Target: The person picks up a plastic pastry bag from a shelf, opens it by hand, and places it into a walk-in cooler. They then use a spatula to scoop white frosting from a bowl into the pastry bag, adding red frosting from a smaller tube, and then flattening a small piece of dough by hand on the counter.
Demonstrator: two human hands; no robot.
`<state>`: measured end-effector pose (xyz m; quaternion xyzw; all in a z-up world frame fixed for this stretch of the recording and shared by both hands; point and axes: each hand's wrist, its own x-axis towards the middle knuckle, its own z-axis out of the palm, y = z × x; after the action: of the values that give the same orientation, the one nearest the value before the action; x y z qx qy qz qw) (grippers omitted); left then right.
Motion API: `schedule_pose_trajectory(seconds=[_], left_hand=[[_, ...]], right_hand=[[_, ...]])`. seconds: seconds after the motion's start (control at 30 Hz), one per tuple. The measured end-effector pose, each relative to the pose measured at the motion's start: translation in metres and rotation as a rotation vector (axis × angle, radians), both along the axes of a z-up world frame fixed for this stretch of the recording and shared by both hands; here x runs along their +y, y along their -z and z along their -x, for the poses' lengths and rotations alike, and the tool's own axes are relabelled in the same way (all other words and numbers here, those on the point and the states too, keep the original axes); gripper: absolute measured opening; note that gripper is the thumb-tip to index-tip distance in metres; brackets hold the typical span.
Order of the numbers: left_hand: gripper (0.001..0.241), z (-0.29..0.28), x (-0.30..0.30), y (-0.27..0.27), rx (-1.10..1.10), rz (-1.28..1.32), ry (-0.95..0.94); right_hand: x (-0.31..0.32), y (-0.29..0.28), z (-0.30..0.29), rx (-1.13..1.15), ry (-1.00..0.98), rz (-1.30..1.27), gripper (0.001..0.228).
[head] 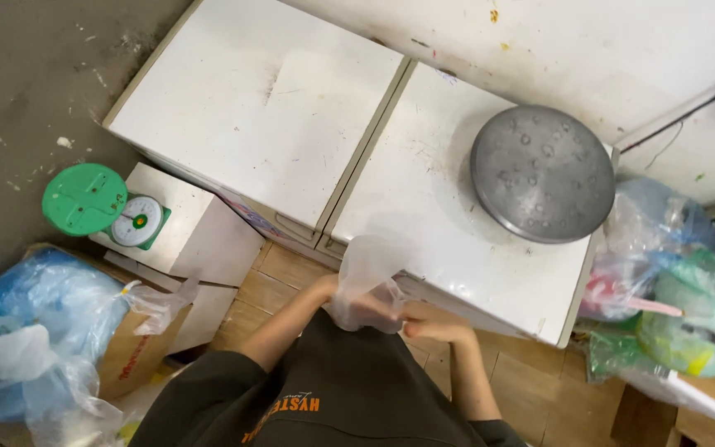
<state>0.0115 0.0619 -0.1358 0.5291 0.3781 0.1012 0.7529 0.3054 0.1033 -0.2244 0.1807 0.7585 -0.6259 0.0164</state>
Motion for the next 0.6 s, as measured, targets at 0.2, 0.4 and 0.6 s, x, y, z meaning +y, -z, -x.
schedule_pose_trajectory(seconds=[0.2, 0.4, 0.6], left_hand=[[0.051, -0.01, 0.01, 0.007, 0.14, -0.111, -0.211], [0.049, -0.025, 0.017, 0.003, 0.169, -0.203, -0.401], [0.047, -0.009, -0.001, -0.047, 0.247, -0.289, -0.685]], right_hand=[[0.017, 0.06, -0.002, -0.079, 0.288, 0.271, 0.072], [0.075, -0.013, 0.018, -0.187, 0.09, 0.026, 0.059], [0.087, -0.139, 0.091, -0.047, -0.097, -0.207, 0.051]])
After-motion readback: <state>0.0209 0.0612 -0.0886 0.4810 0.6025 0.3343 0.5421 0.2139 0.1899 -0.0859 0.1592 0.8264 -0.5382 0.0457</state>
